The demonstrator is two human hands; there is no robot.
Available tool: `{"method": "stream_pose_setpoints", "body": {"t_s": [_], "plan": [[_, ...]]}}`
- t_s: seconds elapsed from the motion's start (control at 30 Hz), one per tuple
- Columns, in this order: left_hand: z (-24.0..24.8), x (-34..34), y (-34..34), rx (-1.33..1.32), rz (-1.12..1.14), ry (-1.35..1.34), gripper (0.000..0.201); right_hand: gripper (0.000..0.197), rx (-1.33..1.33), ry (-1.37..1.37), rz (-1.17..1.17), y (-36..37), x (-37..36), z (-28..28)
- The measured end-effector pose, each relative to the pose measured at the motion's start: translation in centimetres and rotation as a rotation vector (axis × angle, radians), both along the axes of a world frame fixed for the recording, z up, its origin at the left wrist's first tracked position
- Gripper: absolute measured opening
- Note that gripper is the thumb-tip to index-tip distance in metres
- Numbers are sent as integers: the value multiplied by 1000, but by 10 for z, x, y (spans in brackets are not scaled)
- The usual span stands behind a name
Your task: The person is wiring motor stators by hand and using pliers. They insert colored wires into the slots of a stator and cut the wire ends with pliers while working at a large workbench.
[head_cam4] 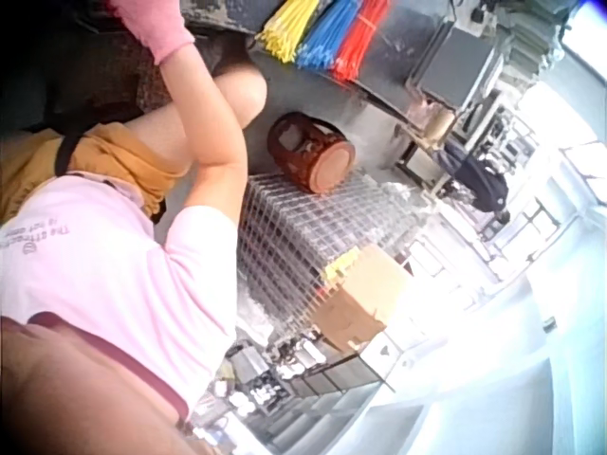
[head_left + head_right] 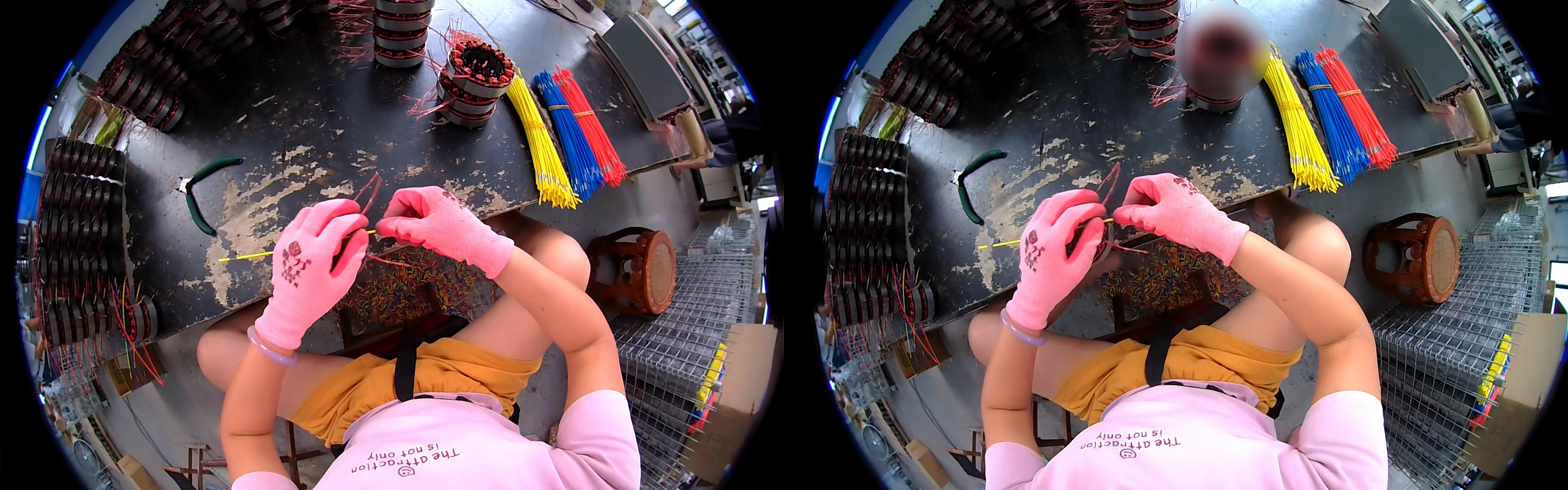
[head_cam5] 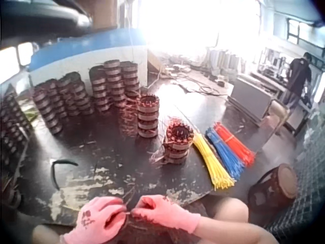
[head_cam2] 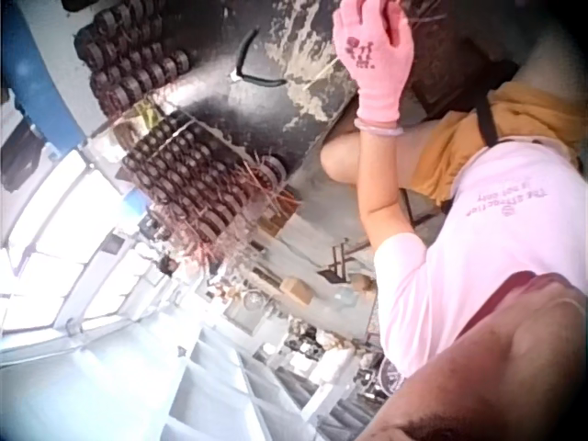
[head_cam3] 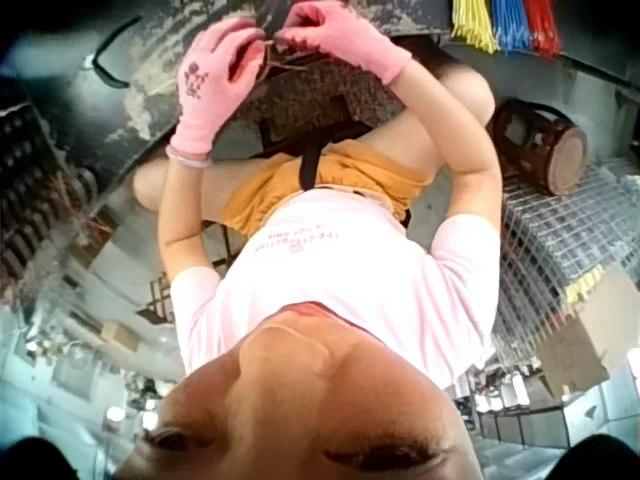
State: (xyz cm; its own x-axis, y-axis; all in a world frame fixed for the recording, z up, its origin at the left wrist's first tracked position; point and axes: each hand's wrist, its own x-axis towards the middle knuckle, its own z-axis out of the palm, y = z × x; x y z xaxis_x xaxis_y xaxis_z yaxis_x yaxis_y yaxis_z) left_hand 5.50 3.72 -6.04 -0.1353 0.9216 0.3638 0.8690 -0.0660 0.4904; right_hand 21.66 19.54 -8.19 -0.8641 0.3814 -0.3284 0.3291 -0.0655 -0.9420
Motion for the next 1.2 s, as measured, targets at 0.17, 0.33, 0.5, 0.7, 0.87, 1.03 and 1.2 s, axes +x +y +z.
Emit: {"method": "stream_pose_setpoints", "body": {"t_s": [0.17, 0.33, 0.5, 0.7, 0.87, 1.03, 1.2], "plan": [[-6, -8, -4, -11, 94, 97, 27, 25, 182, -88, 47, 1, -5, -2], [-14, -3, 10, -56, 56, 255, 27, 26, 430, -12, -3, -1, 6, 3], [-16, 0, 8, -146, 113, -7, 27, 36, 912, -113, -566, 63, 97, 18], [-13, 2, 9, -135, 83, -11, 29, 52, 1086, -967, -706, 117, 214, 26], [-14, 1, 11, -138, 80, 2, 29, 44, 922, -777, -640, 131, 228, 6], [-14, 1, 10, -141, 86, 8, 29, 40, 881, -641, -610, 135, 240, 6], [-17, 4, 12, -128, 83, -3, 29, 30, 729, -367, -744, 122, 262, 27]]}}
